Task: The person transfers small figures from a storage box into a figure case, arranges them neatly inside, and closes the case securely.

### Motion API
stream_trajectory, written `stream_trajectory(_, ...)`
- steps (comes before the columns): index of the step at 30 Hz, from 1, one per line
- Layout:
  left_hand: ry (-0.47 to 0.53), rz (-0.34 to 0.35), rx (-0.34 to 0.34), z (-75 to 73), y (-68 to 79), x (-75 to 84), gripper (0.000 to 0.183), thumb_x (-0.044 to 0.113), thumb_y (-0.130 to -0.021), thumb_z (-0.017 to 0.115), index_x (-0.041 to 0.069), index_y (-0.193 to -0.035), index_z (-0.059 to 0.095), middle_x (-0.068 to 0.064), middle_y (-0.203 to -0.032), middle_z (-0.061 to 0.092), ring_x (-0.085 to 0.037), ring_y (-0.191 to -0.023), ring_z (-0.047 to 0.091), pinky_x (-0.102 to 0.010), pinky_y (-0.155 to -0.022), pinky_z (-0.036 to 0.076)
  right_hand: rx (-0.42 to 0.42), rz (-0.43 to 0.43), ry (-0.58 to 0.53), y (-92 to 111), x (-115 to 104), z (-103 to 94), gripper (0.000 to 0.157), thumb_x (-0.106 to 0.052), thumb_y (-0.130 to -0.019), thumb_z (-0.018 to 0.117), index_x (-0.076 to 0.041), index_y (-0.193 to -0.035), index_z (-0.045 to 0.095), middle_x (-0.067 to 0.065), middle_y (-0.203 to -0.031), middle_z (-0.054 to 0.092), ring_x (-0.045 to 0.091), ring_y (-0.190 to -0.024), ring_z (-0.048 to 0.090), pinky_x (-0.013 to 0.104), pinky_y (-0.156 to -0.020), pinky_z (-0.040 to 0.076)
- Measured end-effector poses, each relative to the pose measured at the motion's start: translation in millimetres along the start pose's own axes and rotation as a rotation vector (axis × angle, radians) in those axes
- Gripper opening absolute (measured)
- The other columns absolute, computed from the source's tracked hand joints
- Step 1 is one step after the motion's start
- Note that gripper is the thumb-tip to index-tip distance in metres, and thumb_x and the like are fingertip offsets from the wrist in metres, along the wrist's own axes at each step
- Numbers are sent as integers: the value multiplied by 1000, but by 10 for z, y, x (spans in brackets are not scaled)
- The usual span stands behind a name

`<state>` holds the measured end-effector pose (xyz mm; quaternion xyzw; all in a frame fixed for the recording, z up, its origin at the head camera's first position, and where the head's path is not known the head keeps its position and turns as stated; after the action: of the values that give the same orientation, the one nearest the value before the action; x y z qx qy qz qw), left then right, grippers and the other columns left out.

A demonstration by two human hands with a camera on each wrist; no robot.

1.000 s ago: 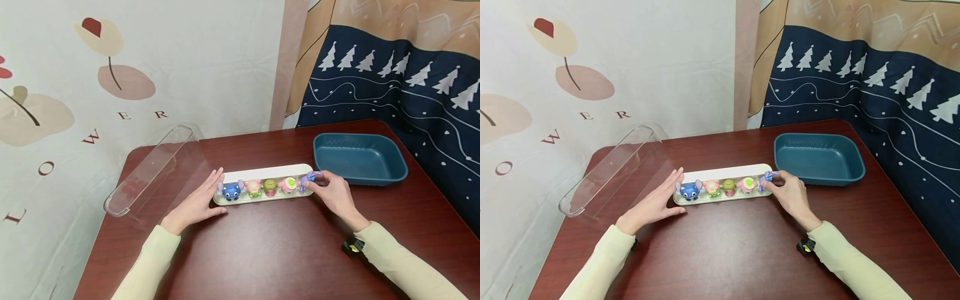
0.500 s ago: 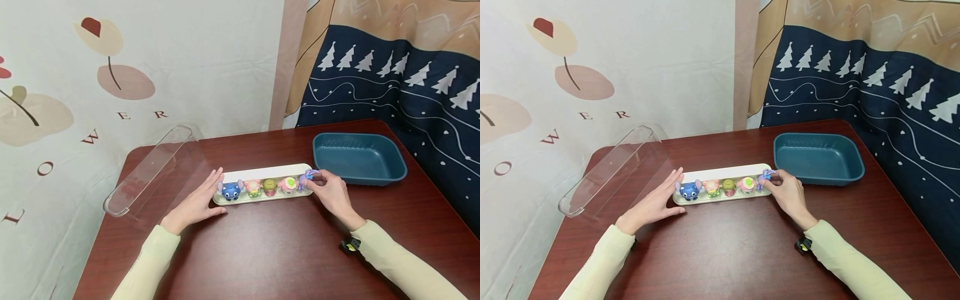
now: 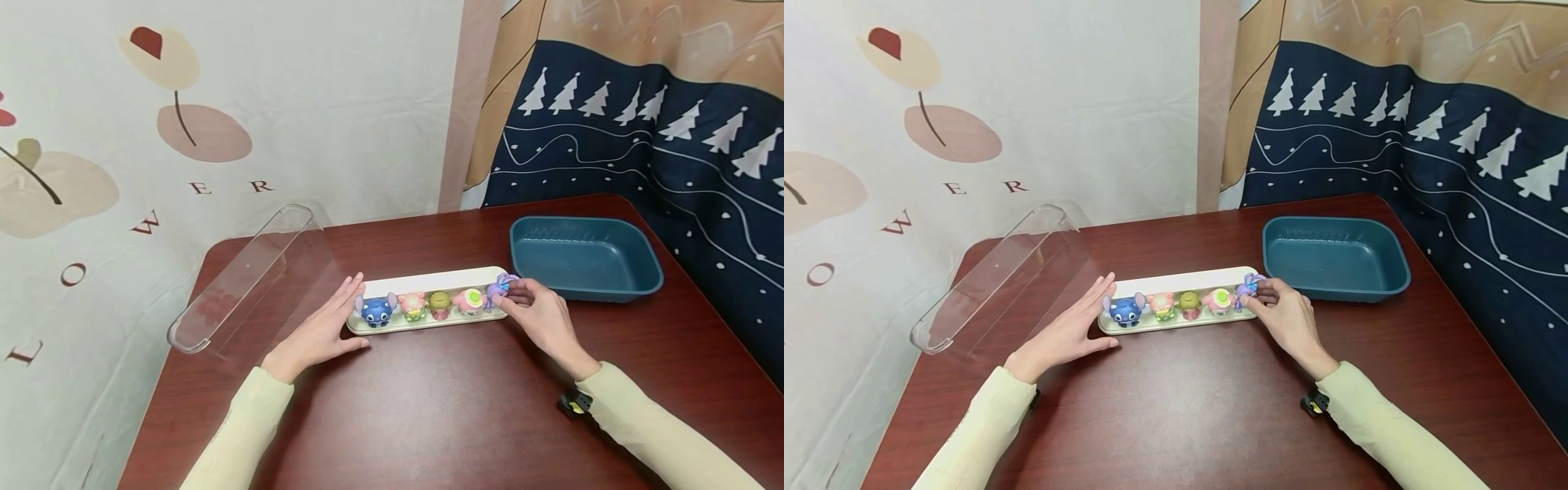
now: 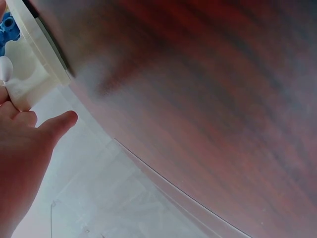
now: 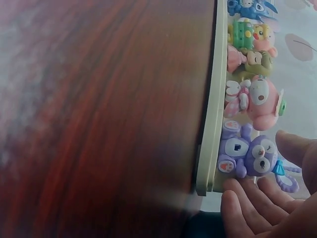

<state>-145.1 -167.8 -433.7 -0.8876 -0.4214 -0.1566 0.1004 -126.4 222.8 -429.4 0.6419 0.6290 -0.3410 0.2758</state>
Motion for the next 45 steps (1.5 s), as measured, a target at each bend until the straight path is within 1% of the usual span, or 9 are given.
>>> stream_trajectory(3, -3, -3, -4, -1, 3, 0, 104, 39, -87, 85, -6, -160, 27, -16, -172, 14, -35, -158, 12, -49, -123, 27, -11, -3, 7, 22, 6, -21, 54, -43, -93, 78, -2, -126, 68, 17, -119, 74, 30, -105, 74, 50, -93, 57)
stream_trajectory(10, -3, -7, -21, -23, 2, 17, 103, 39, -87, 85, -7, -160, 28, -16, -172, 13, -35, -158, 12, -49, -124, 25, 10, 2, 34, 98, 31, -158, 56, -46, -93, 76, -7, -131, 67, 13, -120, 74, 27, -103, 75, 7, -79, 49)
stream_trajectory(17, 1, -14, -33, -47, 3, 16, 103, 41, -88, 83, -5, -161, 27, -11, -174, 8, -35, -158, 11, -56, -123, 24, 104, -54, 68, 173, -5, -387, 51, -46, -100, 67, -8, -134, 64, 13, -121, 73, 27, -103, 71, 3, -80, 43)
stream_trajectory(23, 4, -28, -34, -52, 14, 25, 102, 43, -89, 82, -4, -161, 28, -9, -174, 5, -31, -159, 7, -59, -121, 24, 171, -116, 101, 156, -71, -492, 44, -39, -102, 64, -8, -133, 66, 12, -121, 72, 26, -102, 69, 8, -81, 44)
stream_trajectory(27, 3, -28, -22, -80, 33, 46, 103, 45, -89, 82, -2, -162, 26, -10, -174, 5, -30, -159, 7, -59, -122, 23, 186, -133, 119, 118, -117, -538, 45, -40, -102, 64, -9, -135, 65, 14, -128, 69, 31, -109, 66, 36, -92, 53)
stream_trajectory(30, 2, -28, 1, -129, 67, 67, 105, 43, -89, 82, 1, -164, 23, -10, -174, 7, -30, -159, 9, -58, -123, 22, 178, -153, 136, 85, -143, -557, 47, -40, -102, 64, -8, -137, 64, 18, -135, 65, 38, -118, 60, 62, -96, 47)
stream_trajectory(32, -10, -29, 24, -173, 101, 76, 105, 42, -89, 83, 3, -165, 21, -11, -174, 9, -31, -159, 11, -58, -123, 23, 167, -172, 149, 59, -162, -558, 49, -39, -101, 64, -8, -138, 63, 20, -138, 63, 41, -124, 56, 68, -99, 42)
stream_trajectory(39, -107, -15, 147, -358, 273, 114, 100, 41, -89, 82, 3, -164, 26, -12, -172, 19, -32, -157, 20, -55, -123, 24, 149, -248, 177, -26, -219, -518, 53, -37, -99, 67, -8, -143, 61, 21, -144, 59, 45, -134, 49, 72, -108, 32)
stream_trajectory(45, -169, 21, 386, -572, 470, 150, 78, 48, -97, 68, 1, -155, 45, -14, -162, 42, -34, -150, 38, -48, -123, 29, 134, -296, 161, -86, -294, -491, 54, -38, -99, 67, -10, -145, 60, 17, -149, 56, 40, -143, 43, 68, -117, 26)
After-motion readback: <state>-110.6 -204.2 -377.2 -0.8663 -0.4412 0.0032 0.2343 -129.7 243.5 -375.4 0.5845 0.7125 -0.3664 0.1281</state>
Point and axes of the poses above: each hand's wrist, its own y-axis away from the middle knuckle, its own z-axis out of the palm, x = y × z, the point moved 4 cm from there along -y, towards the middle knuckle
